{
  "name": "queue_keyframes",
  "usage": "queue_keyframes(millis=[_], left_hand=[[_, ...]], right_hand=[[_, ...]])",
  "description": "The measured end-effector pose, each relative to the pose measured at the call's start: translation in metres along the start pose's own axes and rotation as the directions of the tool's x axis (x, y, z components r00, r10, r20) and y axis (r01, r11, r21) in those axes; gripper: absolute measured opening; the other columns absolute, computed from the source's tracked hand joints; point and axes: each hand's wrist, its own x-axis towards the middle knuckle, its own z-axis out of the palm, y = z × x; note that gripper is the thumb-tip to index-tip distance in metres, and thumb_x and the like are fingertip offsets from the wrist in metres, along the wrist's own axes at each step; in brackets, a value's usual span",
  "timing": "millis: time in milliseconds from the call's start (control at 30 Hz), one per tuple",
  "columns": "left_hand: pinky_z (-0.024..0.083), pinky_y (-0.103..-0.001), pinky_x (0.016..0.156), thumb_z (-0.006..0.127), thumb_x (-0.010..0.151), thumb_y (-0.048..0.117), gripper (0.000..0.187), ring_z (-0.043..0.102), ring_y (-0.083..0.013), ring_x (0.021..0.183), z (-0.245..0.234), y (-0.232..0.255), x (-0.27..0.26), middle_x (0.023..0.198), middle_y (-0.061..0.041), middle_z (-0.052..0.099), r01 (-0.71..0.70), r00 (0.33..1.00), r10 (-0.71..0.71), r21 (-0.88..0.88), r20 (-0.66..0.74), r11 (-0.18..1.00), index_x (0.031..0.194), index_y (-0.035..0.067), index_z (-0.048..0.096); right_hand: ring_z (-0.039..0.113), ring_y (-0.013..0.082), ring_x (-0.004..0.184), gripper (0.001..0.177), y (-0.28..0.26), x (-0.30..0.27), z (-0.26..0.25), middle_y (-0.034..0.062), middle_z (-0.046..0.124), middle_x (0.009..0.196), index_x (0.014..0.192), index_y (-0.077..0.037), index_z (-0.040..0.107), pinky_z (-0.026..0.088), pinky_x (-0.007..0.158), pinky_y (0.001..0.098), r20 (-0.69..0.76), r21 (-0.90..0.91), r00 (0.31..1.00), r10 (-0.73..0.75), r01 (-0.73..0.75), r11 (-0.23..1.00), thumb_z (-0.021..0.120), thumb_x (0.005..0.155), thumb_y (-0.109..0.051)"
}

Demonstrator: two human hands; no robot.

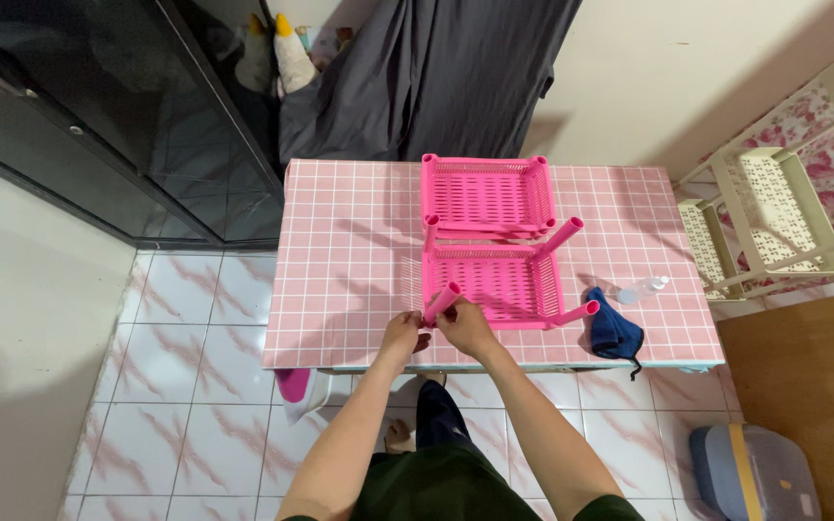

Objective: The person assembles a pink plastic basket by inserting cylindrical legs into the basket base and attaching the lid. They handle the basket parts and legs by hand on a table.

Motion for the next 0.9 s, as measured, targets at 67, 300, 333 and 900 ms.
queue_keyframes(millis=[67,300,333,900], left_hand=[[0.060,-0.033,0.068,0.050,0.105,0.026,0.033,0.070,-0.0205,0.079,0.000,0.001,-0.001,0.108,-0.008,0.070,-0.024,1.000,0.023,0.010,0.009,1.000,0.123,0.001,0.062],[0.061,-0.034,0.071,0.050,0.105,0.018,0.028,0.071,-0.0204,0.081,0.001,-0.004,0.006,0.104,-0.013,0.072,-0.063,0.998,0.063,0.002,0.023,0.998,0.118,-0.003,0.064],[0.061,-0.033,0.071,0.050,0.105,0.017,0.028,0.071,-0.0203,0.081,0.001,-0.005,0.007,0.103,-0.013,0.072,-0.063,0.998,0.063,-0.002,0.026,0.998,0.118,-0.003,0.064],[0.063,-0.034,0.074,0.047,0.102,0.021,0.037,0.073,-0.0211,0.084,0.003,0.002,0.003,0.110,-0.011,0.072,-0.056,0.998,0.058,-0.072,0.036,0.996,0.122,-0.004,0.066]], right_hand=[[0.075,0.0166,0.092,0.032,0.004,-0.004,0.002,0.0107,0.078,0.099,0.122,-0.004,0.065,0.059,0.084,0.0314,0.002,-0.034,0.999,-0.045,0.045,0.998,0.064,0.091,-0.004],[0.076,0.0189,0.094,0.030,0.004,-0.011,0.003,0.0106,0.078,0.099,0.119,-0.007,0.068,0.059,0.086,0.0327,-0.030,-0.104,0.996,-0.081,0.077,0.992,0.064,0.089,-0.002],[0.076,0.0191,0.094,0.031,0.003,-0.011,0.003,0.0108,0.078,0.099,0.119,-0.007,0.068,0.059,0.085,0.0327,-0.036,-0.105,0.997,-0.074,0.070,0.992,0.064,0.089,-0.003],[0.073,0.0272,0.087,0.024,-0.003,-0.014,0.010,0.0139,0.075,0.094,0.114,-0.008,0.066,0.058,0.081,0.0381,0.004,-0.214,0.996,-0.084,0.083,0.973,0.065,0.090,-0.005]])
